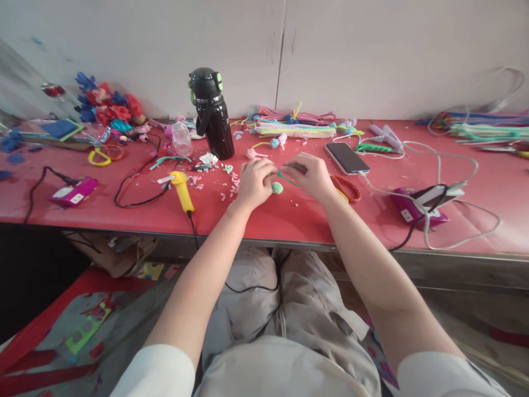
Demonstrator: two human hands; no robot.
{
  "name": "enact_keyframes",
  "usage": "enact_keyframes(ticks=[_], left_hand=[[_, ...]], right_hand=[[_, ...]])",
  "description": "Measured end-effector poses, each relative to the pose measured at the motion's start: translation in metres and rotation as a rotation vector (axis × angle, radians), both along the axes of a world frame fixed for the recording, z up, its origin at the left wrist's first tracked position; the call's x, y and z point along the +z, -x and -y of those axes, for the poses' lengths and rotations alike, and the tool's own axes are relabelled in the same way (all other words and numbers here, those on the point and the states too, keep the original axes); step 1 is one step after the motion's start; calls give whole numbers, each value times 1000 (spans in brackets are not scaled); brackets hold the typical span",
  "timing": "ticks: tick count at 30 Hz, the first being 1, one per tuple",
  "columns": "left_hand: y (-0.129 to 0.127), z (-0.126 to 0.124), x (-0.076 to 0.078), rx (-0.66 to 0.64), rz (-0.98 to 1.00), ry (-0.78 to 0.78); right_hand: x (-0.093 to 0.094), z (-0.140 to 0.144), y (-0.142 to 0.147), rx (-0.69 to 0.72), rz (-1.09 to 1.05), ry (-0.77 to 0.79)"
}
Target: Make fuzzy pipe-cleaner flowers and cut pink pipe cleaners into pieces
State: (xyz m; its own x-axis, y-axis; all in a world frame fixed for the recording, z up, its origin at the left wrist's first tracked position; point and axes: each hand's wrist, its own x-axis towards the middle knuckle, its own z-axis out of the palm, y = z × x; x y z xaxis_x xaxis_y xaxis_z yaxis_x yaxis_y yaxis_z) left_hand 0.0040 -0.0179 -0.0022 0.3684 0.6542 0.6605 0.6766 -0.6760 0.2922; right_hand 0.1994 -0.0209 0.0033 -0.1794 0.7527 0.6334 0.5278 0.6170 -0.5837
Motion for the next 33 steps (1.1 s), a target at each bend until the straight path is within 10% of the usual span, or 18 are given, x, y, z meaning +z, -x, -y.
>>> enact_keyframes(ticks=[14,24,33], left_hand=[[3,-11,-10,181,104,-60],[1,-5,-6,147,-30,38],[2,-5,-4,25,34,-7]], right_hand=[[-13,1,7,267,164,253],[-1,5,5,-3,68,-18],[-2,-5,2,57,-159,206]])
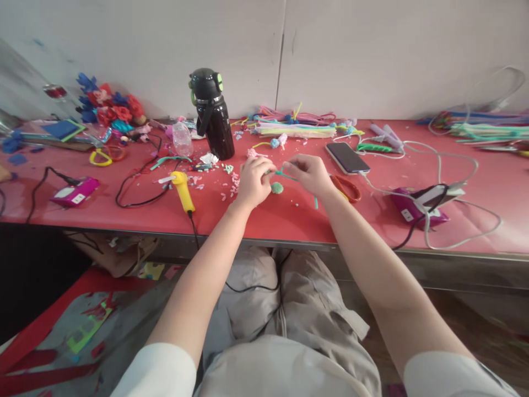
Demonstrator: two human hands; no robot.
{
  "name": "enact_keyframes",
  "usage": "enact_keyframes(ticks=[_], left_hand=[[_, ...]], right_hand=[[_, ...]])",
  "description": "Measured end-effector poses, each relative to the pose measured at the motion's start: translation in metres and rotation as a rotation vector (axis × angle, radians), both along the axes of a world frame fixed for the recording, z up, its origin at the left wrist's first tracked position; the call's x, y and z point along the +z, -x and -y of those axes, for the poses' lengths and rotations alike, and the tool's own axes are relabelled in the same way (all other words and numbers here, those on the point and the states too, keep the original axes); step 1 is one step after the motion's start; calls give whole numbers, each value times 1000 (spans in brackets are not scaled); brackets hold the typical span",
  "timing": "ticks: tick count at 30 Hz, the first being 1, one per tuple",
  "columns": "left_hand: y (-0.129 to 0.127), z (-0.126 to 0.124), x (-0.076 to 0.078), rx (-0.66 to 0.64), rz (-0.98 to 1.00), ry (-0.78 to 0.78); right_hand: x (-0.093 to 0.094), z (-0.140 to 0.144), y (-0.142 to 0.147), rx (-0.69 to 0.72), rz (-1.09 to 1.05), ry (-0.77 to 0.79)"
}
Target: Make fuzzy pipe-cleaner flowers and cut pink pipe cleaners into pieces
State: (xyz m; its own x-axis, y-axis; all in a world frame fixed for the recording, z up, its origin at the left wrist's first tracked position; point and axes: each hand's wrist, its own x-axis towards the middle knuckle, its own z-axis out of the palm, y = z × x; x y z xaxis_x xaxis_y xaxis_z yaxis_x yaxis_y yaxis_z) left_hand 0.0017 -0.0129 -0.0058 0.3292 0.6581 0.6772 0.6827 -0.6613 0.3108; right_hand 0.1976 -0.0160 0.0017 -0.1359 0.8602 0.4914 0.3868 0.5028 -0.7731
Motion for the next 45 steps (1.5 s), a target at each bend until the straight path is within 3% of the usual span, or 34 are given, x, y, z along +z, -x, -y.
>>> enact_keyframes(ticks=[7,12,16,21,27,35,40,45], left_hand=[[-3,-5,-4,42,153,-43],[-2,-7,-7,79,108,-28],[-1,-6,-8,150,31,-26],[-2,-1,-6,126,-61,-31],[-2,1,-3,40,-71,2],[1,-11,-6,-169,239,-39],[0,-10,-7,-130,309,-31],[1,-11,-9,-53,214,-79]], right_hand=[[-5,-3,5,158,-33,206],[-9,0,12,248,108,129],[-9,6,14,167,220,-3],[-7,9,11,58,336,-85],[-2,6,3,-82,201,-175],[0,-2,-4,55,64,32],[-3,0,2,161,33,153],[-5,4,8,253,140,120]])
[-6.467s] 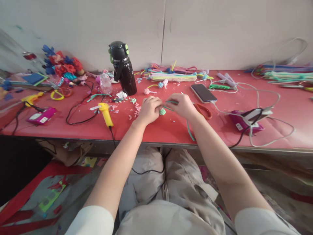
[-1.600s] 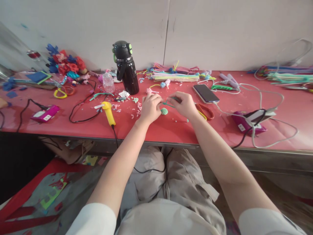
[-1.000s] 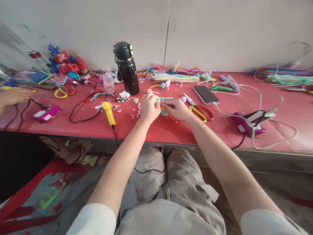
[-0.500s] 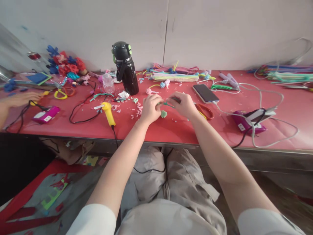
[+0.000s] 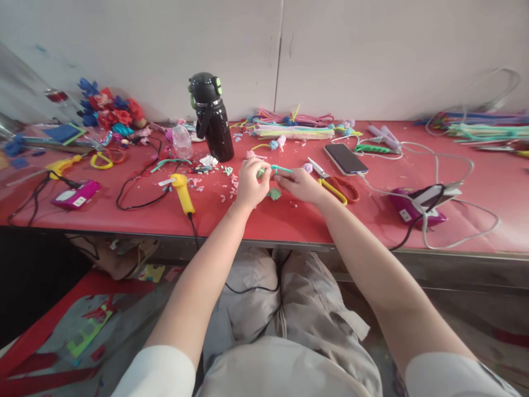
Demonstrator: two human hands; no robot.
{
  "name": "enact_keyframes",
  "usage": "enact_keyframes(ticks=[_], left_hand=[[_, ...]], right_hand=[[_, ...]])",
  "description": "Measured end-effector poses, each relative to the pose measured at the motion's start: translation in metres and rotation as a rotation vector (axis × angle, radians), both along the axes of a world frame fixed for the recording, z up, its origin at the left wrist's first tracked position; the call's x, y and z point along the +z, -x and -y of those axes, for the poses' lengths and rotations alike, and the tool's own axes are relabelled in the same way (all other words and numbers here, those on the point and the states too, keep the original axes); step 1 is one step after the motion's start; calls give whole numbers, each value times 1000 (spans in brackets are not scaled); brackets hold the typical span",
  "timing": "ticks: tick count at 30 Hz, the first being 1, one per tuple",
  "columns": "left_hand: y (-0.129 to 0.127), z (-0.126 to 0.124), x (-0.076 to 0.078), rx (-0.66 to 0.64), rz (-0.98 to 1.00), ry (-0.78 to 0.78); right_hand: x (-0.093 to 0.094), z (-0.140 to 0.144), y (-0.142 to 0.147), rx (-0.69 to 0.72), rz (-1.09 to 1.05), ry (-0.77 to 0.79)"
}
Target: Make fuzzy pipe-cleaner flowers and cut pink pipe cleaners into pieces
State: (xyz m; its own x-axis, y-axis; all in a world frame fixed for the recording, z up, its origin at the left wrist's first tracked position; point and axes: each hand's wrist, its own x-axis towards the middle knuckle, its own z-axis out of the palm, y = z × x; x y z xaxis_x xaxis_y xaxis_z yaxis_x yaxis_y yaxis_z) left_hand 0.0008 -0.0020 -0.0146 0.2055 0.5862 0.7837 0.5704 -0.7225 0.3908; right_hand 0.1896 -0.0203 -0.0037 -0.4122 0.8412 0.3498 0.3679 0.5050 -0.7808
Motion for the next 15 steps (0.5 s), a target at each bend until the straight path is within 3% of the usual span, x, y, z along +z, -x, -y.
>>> enact_keyframes(ticks=[4,11,15], left_hand=[[1,-1,-2,101,-80,-11],[0,6,3,175,-213,71],[-3,10,6,169,-283,120]], right_hand=[[-1,3,4,20,63,-71],[-2,3,0,-254,102,-298],[-1,0,-6,-297,115,-405]])
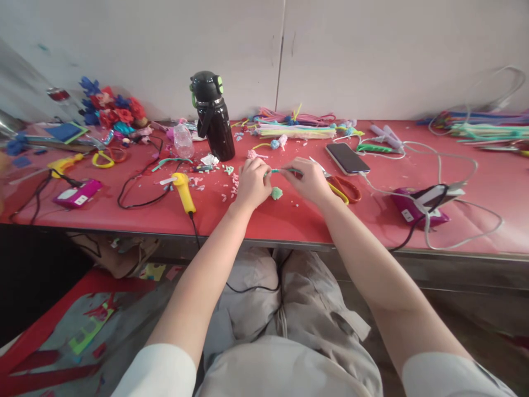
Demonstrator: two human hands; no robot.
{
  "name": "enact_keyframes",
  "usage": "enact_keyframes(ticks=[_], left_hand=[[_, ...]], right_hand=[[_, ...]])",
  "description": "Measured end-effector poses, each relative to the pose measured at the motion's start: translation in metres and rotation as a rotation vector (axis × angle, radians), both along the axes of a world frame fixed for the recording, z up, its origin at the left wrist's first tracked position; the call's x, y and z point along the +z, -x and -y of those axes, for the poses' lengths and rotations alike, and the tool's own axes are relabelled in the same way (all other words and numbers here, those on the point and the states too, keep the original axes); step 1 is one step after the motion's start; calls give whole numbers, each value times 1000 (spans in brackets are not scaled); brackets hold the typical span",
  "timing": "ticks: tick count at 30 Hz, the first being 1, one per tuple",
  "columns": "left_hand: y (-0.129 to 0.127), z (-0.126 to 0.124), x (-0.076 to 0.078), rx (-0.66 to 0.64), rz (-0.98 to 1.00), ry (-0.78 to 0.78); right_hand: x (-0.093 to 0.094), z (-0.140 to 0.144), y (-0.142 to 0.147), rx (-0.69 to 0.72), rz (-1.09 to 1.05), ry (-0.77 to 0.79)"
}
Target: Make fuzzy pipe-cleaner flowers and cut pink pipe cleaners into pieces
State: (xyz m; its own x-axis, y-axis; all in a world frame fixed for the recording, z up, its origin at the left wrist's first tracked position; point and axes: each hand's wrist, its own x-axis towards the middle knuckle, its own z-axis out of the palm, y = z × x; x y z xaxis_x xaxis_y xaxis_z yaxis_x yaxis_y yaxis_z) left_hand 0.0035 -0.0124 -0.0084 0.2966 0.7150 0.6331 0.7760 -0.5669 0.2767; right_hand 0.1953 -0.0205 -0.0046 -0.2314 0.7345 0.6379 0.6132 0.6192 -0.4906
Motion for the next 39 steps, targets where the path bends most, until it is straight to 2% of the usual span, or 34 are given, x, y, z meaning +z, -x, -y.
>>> enact_keyframes(ticks=[5,7,11,15,18,21,24,26,29,33,36,39], left_hand=[[0,3,4,-6,-30,23],[0,4,5,-18,-48,36],[0,5,7,-61,-69,50],[0,1,2,-124,-14,34],[2,-4,-2,-205,102,-3],[3,-9,-4,-278,255,-13],[1,-12,-4,-296,380,22],[-1,-12,-4,-291,436,52],[-3,-10,-4,-251,474,51],[-1,-9,-5,-153,366,-56],[3,-11,-7,-69,250,-104],[4,-13,-9,-2,169,-112]], right_hand=[[-1,-7,-5,16,31,-117],[-1,-8,-6,41,11,-75],[-1,-7,-7,46,-98,124],[0,-8,-8,75,-236,256],[2,-9,-10,148,-341,359],[6,-8,-10,232,-492,555],[9,-6,-6,287,-613,774],[9,-4,-2,279,-631,832],[8,-2,3,231,-592,779],[5,0,8,202,-389,638],[2,2,11,198,-180,474],[-1,3,13,100,-46,308]])
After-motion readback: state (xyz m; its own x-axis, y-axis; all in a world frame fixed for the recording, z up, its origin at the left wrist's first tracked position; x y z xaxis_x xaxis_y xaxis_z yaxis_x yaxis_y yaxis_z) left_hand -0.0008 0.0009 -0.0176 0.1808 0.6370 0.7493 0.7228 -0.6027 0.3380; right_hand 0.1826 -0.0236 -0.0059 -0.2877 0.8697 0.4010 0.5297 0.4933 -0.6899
